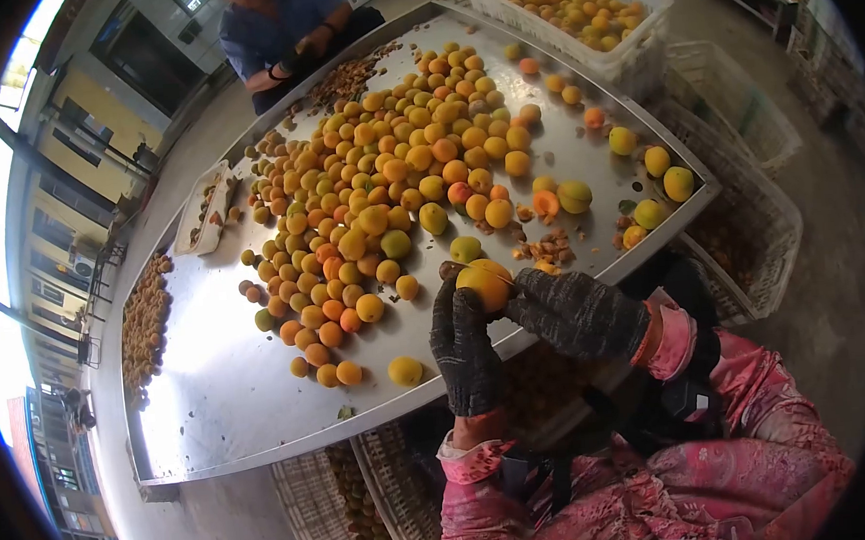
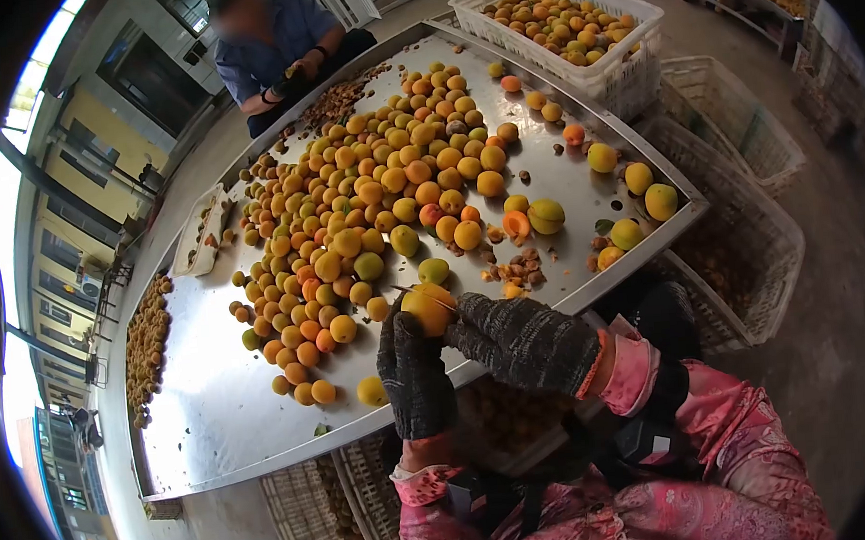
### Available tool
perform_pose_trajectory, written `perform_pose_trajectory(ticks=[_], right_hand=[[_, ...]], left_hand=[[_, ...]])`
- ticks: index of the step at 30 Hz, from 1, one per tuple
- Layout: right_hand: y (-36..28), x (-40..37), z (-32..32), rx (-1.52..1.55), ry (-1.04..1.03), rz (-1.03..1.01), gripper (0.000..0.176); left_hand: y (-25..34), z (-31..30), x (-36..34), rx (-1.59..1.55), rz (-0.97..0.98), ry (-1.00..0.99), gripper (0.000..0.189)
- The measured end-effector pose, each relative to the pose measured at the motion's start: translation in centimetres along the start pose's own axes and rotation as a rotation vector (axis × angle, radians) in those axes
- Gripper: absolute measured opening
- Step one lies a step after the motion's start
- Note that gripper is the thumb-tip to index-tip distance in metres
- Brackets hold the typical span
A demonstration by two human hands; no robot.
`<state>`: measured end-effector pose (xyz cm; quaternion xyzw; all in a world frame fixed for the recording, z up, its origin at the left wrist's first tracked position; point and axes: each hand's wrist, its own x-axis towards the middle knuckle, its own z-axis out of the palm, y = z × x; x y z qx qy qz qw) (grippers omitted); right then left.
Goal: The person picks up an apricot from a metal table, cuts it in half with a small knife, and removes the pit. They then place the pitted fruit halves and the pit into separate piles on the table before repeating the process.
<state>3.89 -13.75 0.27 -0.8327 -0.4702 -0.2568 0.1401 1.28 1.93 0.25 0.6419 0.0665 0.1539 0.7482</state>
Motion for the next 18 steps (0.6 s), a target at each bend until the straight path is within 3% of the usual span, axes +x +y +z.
perform_pose_trajectory(ticks=[1,3,6,8,10,12,16,18], right_hand=[[-0.6,0.1,0.7,0.002,0.001,-0.001,0.039],[-1.8,0.2,2.2,0.485,-0.211,0.412,0.037],[-2.6,-0.5,0.6,0.364,-0.15,0.434,0.032],[-1.4,-0.1,0.6,0.422,-0.119,0.357,0.03],[-1.0,0.3,0.4,0.472,-0.088,0.27,0.028],[-1.4,0.7,-0.3,0.472,-0.19,0.471,0.027],[-1.1,0.4,-0.1,0.435,-0.229,0.479,0.031],[-1.0,-0.6,1.0,-0.125,-0.018,0.088,0.034]], left_hand=[[-0.2,0.5,-0.2,-0.016,-0.056,0.056,0.049],[-0.5,1.1,-0.1,-0.043,-0.104,0.114,0.046],[-1.6,1.0,0.2,-0.083,-0.026,0.155,0.043],[-1.7,-0.3,0.4,-0.203,-0.219,-0.01,0.042],[-0.2,0.1,0.4,-0.164,-0.199,-0.081,0.042],[0.2,0.3,0.5,-0.127,-0.179,-0.155,0.043],[-1.9,0.0,0.5,-0.066,-0.102,-0.088,0.044],[-1.9,0.7,0.3,-0.055,-0.094,-0.053,0.044]])
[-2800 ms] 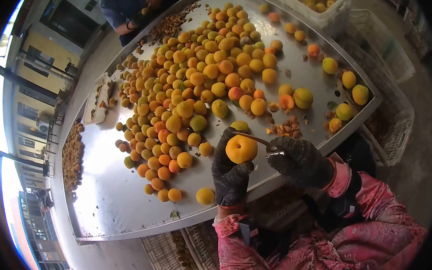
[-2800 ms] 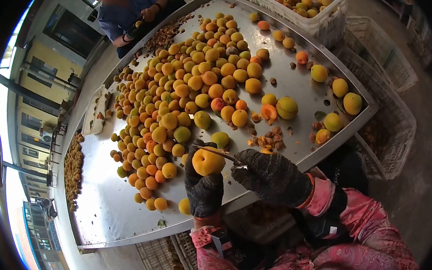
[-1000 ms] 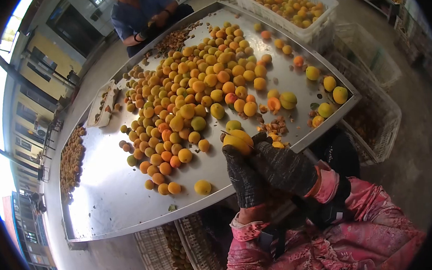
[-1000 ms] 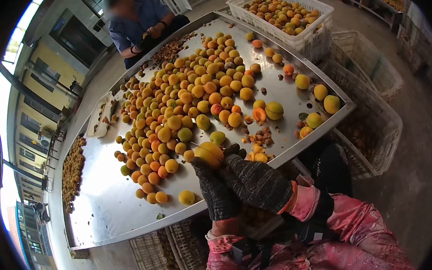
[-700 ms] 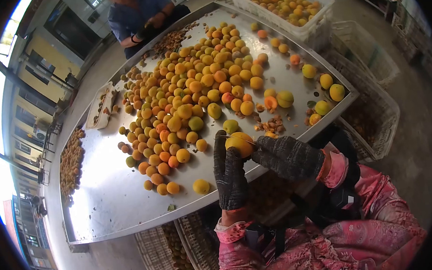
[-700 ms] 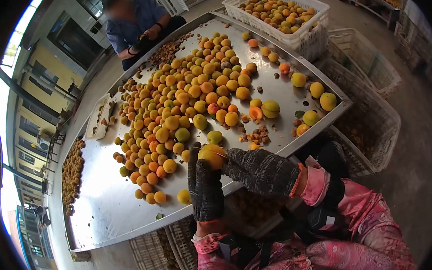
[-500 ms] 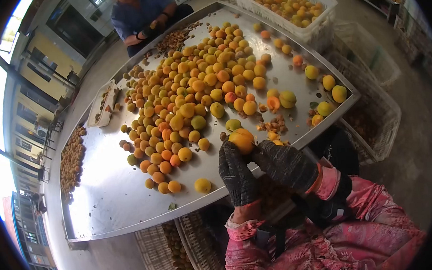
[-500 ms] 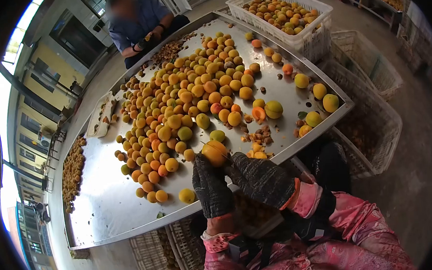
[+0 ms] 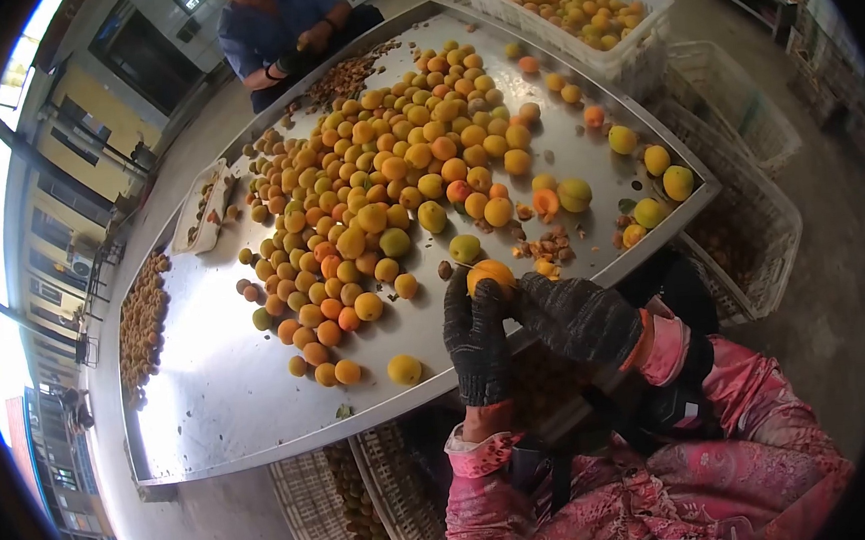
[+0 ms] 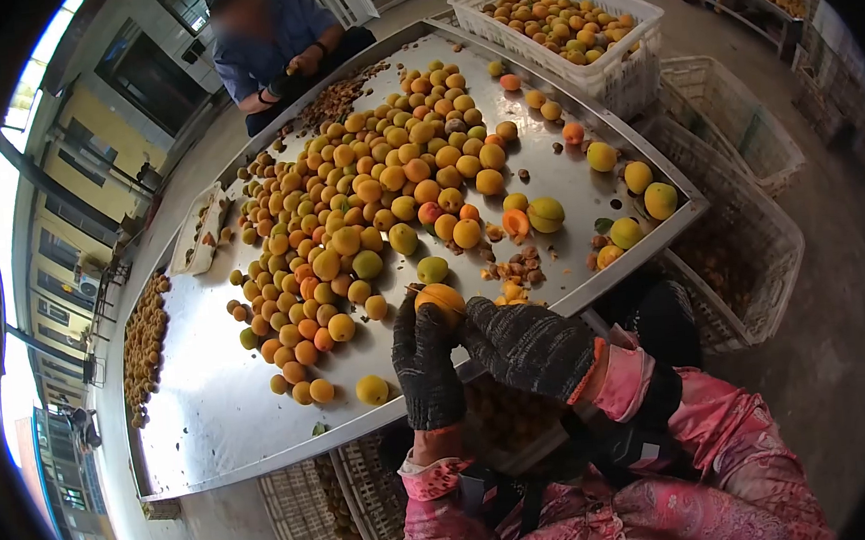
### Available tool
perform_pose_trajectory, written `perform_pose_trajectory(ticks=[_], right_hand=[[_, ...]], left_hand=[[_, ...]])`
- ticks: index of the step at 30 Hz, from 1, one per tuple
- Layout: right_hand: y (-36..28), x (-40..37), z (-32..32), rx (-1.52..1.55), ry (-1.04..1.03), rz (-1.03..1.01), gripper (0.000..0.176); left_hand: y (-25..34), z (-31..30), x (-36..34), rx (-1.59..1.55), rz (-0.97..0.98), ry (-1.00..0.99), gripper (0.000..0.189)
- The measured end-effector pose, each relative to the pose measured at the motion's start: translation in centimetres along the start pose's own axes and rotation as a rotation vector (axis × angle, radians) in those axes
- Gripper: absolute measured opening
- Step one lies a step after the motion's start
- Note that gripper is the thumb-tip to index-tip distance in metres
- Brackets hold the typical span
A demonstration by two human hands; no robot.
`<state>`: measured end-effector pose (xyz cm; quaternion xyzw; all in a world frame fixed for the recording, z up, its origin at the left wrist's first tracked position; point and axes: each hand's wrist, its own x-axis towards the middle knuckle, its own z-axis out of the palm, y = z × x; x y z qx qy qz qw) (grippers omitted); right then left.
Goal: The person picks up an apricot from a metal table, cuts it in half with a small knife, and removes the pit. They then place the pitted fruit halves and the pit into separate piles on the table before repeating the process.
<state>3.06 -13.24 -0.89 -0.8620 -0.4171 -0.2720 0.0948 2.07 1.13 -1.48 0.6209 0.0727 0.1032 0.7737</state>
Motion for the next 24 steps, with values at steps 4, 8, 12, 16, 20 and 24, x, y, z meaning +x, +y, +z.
perform_pose_trajectory(ticks=[4,8,12,16,20,24], right_hand=[[-1.4,-0.5,1.8,0.189,-0.049,0.124,0.035],[-1.7,-0.3,1.6,0.378,-0.102,0.226,0.035],[-1.2,0.8,1.0,0.659,-0.096,0.305,0.033],[0.1,0.4,1.2,0.364,-0.074,-0.033,0.035],[0.9,0.5,0.7,0.665,-0.136,0.01,0.038],[0.3,0.1,2.1,0.671,-0.16,0.112,0.039]], left_hand=[[-0.3,1.0,0.2,-0.107,-0.018,0.212,0.034],[0.8,1.3,-0.2,-0.279,-0.188,0.215,0.03],[1.7,0.6,0.1,-0.004,-0.158,0.063,0.03],[1.5,0.4,-0.2,-0.05,-0.012,0.043,0.03],[1.0,0.1,-0.1,-0.049,0.053,0.035,0.03],[-0.7,-0.3,0.1,0.05,0.082,0.078,0.029]])
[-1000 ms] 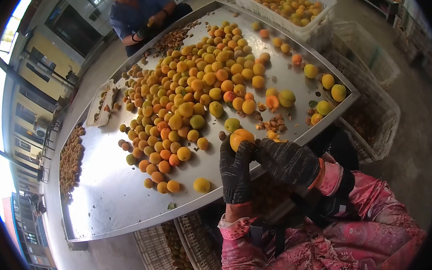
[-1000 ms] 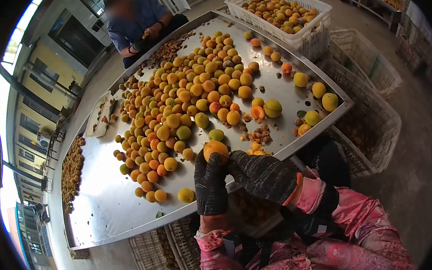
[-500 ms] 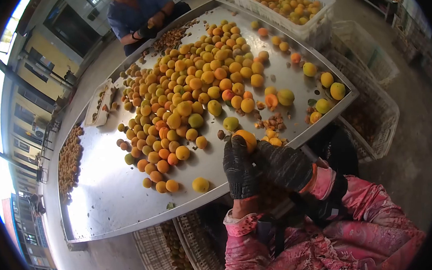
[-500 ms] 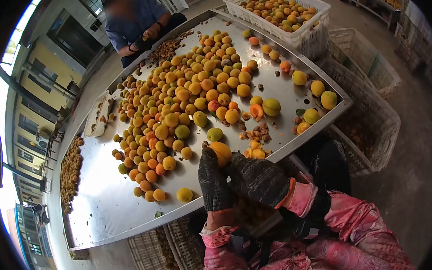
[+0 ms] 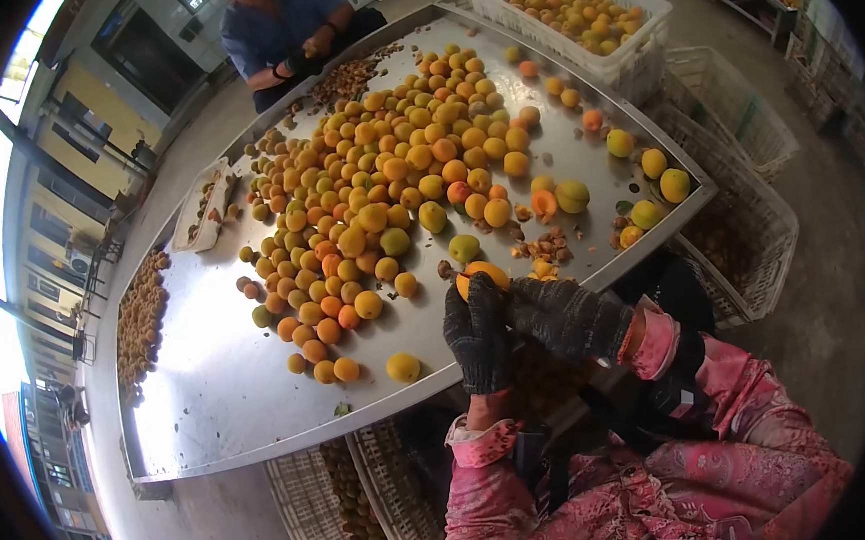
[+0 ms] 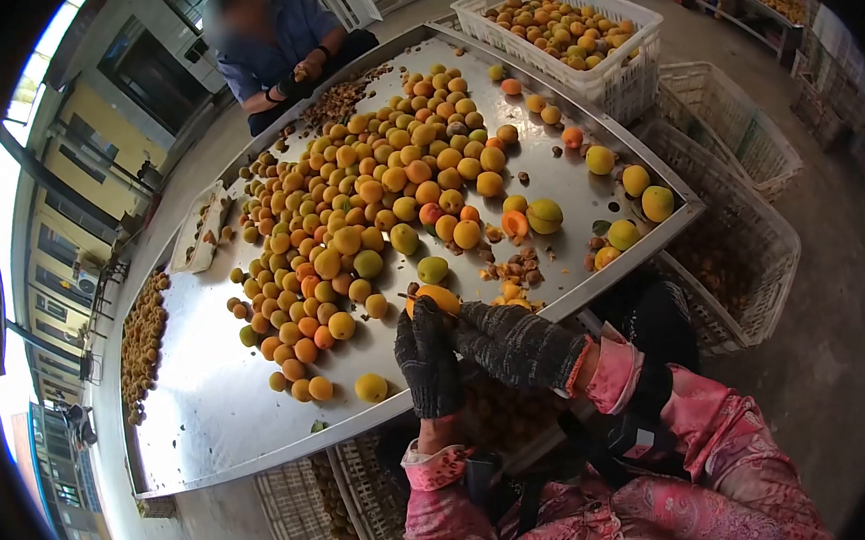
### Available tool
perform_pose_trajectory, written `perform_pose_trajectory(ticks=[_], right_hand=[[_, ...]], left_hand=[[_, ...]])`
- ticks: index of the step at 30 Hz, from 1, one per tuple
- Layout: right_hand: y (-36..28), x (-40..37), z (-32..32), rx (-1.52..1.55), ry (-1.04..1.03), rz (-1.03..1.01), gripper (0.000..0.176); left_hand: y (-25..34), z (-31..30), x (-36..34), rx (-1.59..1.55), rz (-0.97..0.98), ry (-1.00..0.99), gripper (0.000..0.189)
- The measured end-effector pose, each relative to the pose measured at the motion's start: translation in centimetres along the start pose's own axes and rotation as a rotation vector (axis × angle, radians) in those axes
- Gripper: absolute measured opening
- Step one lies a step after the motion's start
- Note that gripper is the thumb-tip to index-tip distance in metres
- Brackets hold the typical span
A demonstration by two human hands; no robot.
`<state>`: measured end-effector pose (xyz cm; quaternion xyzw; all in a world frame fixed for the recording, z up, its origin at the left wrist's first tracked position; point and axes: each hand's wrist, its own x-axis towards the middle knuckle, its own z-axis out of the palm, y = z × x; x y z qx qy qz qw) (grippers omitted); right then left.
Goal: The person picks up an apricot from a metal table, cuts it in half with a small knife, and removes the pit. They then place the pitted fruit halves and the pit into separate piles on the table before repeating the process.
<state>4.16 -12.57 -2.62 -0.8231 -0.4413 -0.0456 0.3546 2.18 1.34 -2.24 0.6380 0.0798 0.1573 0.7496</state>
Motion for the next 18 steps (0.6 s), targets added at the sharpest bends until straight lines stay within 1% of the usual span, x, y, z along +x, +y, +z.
perform_pose_trajectory(ticks=[1,2,3,4,5,6,7,8,9,10,12,13,14,16,17,18], right_hand=[[-0.3,-0.3,-0.3,-0.002,0.0,-0.004,0.039],[-0.8,-0.8,-1.0,-0.252,-0.003,-0.088,0.039],[-1.4,-1.0,-1.8,-0.502,-0.006,-0.174,0.039],[-2.1,-1.1,-2.9,-0.502,-0.006,-0.178,0.039],[-2.7,-0.8,-4.4,-0.161,-0.14,0.149,0.043],[-3.0,-0.6,-5.5,0.188,-0.271,0.472,0.047],[-3.1,-0.4,-6.1,0.191,-0.276,0.476,0.047],[-3.2,-0.2,-6.7,0.542,-0.118,0.509,0.051],[-3.2,0.0,-7.1,0.888,0.053,0.53,0.056],[-3.2,0.6,-7.0,0.887,0.059,0.538,0.056],[-2.9,2.0,-6.0,0.533,0.051,0.123,0.059],[-2.0,1.9,-4.5,0.69,-0.029,0.18,0.06],[-1.7,1.8,-3.9,0.689,-0.03,0.18,0.06],[-1.6,1.7,-2.9,0.578,0.032,0.21,0.063],[-1.6,1.6,-2.3,0.581,0.03,0.207,0.063],[-1.7,1.4,-1.8,0.46,0.092,0.182,0.062]], left_hand=[[-0.5,0.0,0.2,0.01,0.034,0.055,0.03],[-0.6,0.0,0.3,0.022,0.068,0.111,0.032],[0.0,-0.3,0.5,0.021,0.072,0.115,0.032],[1.0,-0.9,0.8,-0.092,-0.129,0.133,0.036],[1.9,-1.4,1.0,-0.206,-0.331,0.147,0.04],[2.3,-2.0,1.1,-0.207,-0.331,0.148,0.04],[2.6,-2.7,0.8,-0.132,-0.352,0.02,0.046],[2.8,-3.2,0.5,-0.056,-0.373,-0.113,0.052],[3.0,-3.5,0.3,-0.093,-0.437,-0.239,0.048],[3.0,-3.2,-0.2,-0.094,-0.444,-0.245,0.048],[2.9,-2.2,-1.1,-0.024,-0.384,-0.228,0.045],[2.4,-1.8,-1.1,-0.099,-0.369,-0.234,0.041],[2.1,-1.3,-1.4,-0.101,-0.37,-0.233,0.041],[1.5,-0.5,-1.9,-0.256,-0.401,-0.064,0.038],[0.6,-0.5,-2.0,-0.255,-0.4,-0.06,0.038],[-0.4,-0.4,-1.8,-0.194,-0.31,-0.031,0.037]])
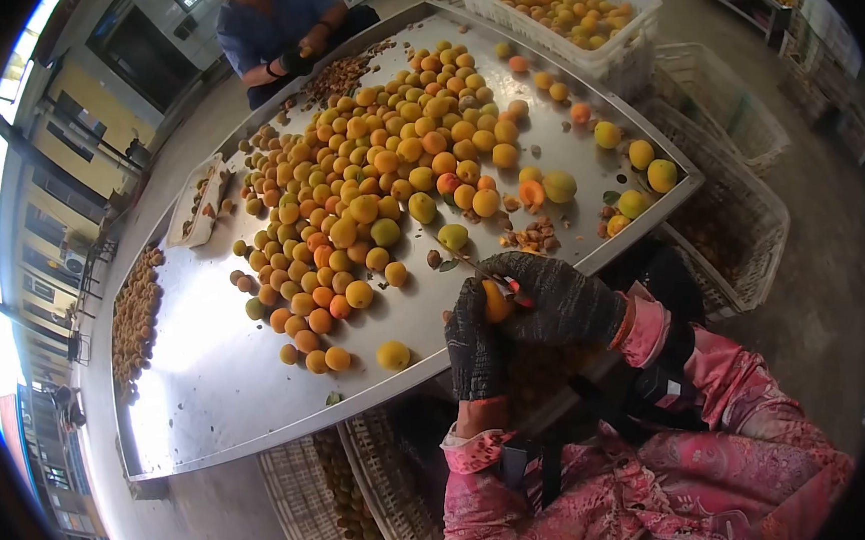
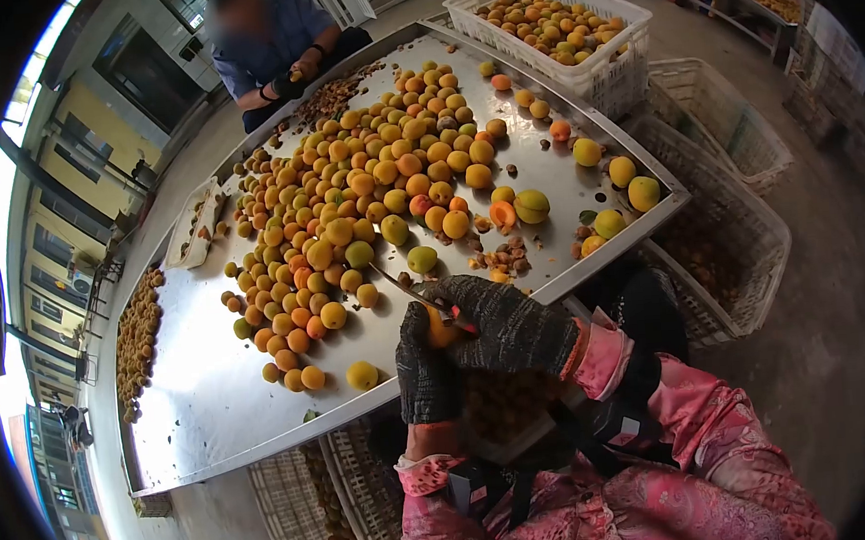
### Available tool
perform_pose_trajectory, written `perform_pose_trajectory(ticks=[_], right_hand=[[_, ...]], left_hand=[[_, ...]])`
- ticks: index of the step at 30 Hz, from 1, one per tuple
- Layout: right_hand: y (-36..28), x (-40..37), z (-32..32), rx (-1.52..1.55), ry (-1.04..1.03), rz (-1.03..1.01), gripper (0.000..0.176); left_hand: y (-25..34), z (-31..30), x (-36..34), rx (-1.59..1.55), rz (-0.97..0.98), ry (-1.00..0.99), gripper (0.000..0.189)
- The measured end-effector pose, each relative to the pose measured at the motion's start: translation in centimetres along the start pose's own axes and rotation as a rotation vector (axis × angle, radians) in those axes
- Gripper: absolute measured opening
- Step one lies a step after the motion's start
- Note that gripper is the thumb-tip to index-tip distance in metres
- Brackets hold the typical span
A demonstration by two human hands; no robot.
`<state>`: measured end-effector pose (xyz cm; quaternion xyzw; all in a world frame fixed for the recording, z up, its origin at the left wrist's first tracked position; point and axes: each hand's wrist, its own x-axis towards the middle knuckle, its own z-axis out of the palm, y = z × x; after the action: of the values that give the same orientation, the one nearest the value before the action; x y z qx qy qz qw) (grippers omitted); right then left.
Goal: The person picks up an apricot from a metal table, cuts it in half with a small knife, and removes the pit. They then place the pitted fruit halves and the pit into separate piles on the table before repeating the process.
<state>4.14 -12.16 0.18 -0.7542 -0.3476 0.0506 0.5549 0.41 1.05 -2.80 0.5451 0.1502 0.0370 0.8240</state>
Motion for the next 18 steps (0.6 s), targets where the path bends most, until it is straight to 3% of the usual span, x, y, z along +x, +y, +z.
perform_pose_trajectory(ticks=[5,7,11,13,14,16,18], right_hand=[[0.2,-1.2,1.5,-0.255,0.164,-0.126,0.056],[0.8,-1.7,2.6,-0.327,0.343,-0.155,0.056],[0.4,-2.1,2.7,-0.073,0.41,-0.115,0.051],[-1.1,-2.5,1.6,0.871,0.293,0.434,0.044],[-1.4,-2.7,1.1,0.872,0.291,0.433,0.044],[-1.5,-3.1,0.2,0.974,0.245,0.433,0.041],[-1.2,-3.2,0.1,0.937,0.253,0.44,0.04]], left_hand=[[-1.4,-0.4,0.0,0.31,0.197,0.03,0.032],[-0.6,0.8,-0.2,-0.29,-0.061,0.211,0.032],[2.0,3.2,-2.0,-0.448,-0.077,0.344,0.042],[1.2,0.7,-1.9,-0.602,-0.236,0.075,0.048],[0.9,-0.5,-1.7,-0.601,-0.235,0.076,0.048],[0.5,-2.0,-1.4,-0.581,-0.22,-0.385,0.045],[0.0,-1.8,-2.1,-0.473,-0.189,-0.28,0.044]])
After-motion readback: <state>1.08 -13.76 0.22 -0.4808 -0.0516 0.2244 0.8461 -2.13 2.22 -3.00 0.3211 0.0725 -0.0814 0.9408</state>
